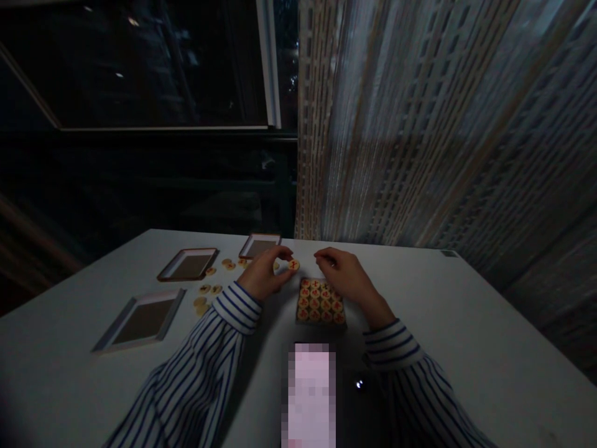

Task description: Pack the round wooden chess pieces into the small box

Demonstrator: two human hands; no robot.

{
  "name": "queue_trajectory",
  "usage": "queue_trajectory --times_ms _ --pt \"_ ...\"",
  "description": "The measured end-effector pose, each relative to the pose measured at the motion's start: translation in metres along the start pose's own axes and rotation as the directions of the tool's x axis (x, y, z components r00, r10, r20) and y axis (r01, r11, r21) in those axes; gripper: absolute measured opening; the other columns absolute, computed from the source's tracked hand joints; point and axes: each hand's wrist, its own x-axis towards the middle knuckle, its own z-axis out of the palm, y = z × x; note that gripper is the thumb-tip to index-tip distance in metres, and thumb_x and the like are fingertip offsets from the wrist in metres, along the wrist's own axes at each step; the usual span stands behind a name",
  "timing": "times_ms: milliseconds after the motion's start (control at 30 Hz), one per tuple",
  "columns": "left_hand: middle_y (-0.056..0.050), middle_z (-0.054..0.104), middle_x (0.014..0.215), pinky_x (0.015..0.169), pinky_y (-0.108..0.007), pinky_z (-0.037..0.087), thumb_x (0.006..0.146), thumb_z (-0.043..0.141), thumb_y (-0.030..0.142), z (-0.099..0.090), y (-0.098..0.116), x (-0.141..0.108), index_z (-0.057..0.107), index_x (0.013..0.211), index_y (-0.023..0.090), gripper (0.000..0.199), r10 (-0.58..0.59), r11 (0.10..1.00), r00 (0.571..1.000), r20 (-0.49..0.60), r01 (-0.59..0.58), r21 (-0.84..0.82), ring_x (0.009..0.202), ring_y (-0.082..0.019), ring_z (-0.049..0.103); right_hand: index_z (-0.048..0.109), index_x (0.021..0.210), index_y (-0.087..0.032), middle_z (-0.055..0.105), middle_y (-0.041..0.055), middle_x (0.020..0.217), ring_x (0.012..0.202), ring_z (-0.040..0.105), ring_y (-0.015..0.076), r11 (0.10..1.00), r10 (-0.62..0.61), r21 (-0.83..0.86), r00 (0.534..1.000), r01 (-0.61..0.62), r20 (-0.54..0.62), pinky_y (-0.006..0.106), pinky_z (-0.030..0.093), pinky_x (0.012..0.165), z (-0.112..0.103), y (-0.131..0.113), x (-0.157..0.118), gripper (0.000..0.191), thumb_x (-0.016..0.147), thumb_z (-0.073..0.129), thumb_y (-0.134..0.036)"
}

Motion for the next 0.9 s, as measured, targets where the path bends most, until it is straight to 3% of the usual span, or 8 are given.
queue_trajectory --times_ms 167,533,900 --pt "-0.004 0.063 0.093 0.079 -0.036 0.045 0.072 0.058 0.03 0.005 0.001 0.01 0.051 0.099 0.019 0.03 0.01 1.0 0.999 0.033 -0.01 0.006 0.089 -0.02 0.058 0.063 0.09 -0.017 0.067 0.0047 0.083 0.076 0.061 0.0159 0.997 0.044 0.066 0.999 -0.042 -0.018 0.031 0.048 0.072 0.002 0.008 0.002 0.02 0.078 0.051 -0.027" --pt "-0.003 0.063 0.091 0.082 -0.038 0.042 0.073 0.057 0.026 0.016 0.002 0.009 0.052 0.095 0.02 0.024 0.083 0.994 0.991 0.102 -0.089 0.059 0.089 -0.021 0.056 0.061 0.079 -0.015 0.065 0.0023 0.074 0.068 0.061 0.0136 0.925 0.233 0.275 0.963 -0.263 0.137 0.026 0.049 0.064 0.011 0.004 0.0 0.015 0.07 0.057 -0.026" --pt "-0.004 0.062 0.091 0.084 -0.038 0.041 0.072 0.057 0.024 0.024 0.007 0.008 0.054 0.096 0.02 0.025 0.098 0.991 0.988 0.118 -0.107 0.078 0.09 -0.022 0.056 0.064 0.082 -0.015 0.069 0.0037 0.079 0.077 0.064 0.0167 0.912 0.22 0.308 0.957 -0.27 0.187 0.03 0.05 0.072 0.013 0.003 -0.001 0.017 0.069 0.06 -0.025"
